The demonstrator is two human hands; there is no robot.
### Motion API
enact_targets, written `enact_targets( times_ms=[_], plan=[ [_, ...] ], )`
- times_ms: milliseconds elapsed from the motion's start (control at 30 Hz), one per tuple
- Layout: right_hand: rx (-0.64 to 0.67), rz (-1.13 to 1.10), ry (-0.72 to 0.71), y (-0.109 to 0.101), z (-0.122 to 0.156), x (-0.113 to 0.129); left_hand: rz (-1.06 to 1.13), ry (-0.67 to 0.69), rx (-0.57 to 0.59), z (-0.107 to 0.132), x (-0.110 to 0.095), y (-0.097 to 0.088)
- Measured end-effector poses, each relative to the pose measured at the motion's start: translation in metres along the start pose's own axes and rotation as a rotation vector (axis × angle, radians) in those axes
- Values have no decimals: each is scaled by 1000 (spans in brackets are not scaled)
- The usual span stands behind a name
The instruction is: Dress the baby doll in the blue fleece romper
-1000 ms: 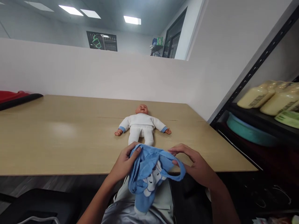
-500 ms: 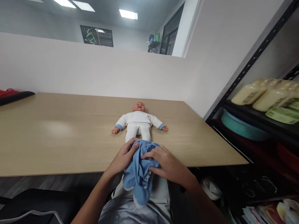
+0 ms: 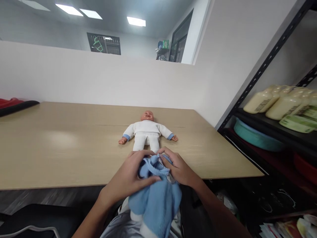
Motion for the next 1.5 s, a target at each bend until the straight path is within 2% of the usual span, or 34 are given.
enact_targets(
  times_ms=[67,233,300,367,467,567,667,733,800,833,900,967,1033,1100,1200,1267,1367,1433,1500],
  plan=[
    [43,-13,17,0,0,3,1,-40,-16,-5,7,0],
    [460,5,43,11,14,4,142,-137,88,-10,25,10],
    [533,-56,27,13,17,4,212,-197,141,-10,34,16],
    [503,-146,37,13,15,2,273,-289,127,-10,46,19],
    [339,-256,185,12,9,-14,345,-432,77,-9,64,19],
    [218,-321,317,16,8,-30,320,-509,156,-3,74,19],
    [229,-424,409,28,9,-34,255,-495,284,5,73,15],
    [261,-500,471,35,10,-34,343,-430,393,9,61,16],
    [309,-557,519,39,11,-33,435,-371,432,10,51,16],
    [328,-577,531,38,11,-31,450,-369,405,9,50,15],
    [357,-567,495,32,10,-27,428,-419,281,4,56,11],
    [385,-466,373,23,9,-19,401,-481,142,1,64,6],
    [410,-310,220,16,9,-11,393,-516,60,0,69,2],
    [398,-199,154,12,9,-7,387,-537,45,2,74,0],
    [259,-194,265,8,6,-15,346,-552,34,8,83,-8],
    [194,-298,366,9,5,-22,321,-512,93,10,83,-10],
    [208,-440,449,19,9,-28,339,-423,239,12,73,-2],
    [244,-447,441,28,12,-28,371,-423,181,8,68,-2],
    [307,-439,321,40,14,-18,397,-452,24,3,66,-6]
  ],
)
Point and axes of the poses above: each hand's wrist, its own z-axis away from the middle knuckle, its own y-axis out of the palm, x = y × z, the point moved 8 cm from there along -z, towards the middle knuckle, and after that the axes turned 14 degrees about -x, right-handed, at the moved point
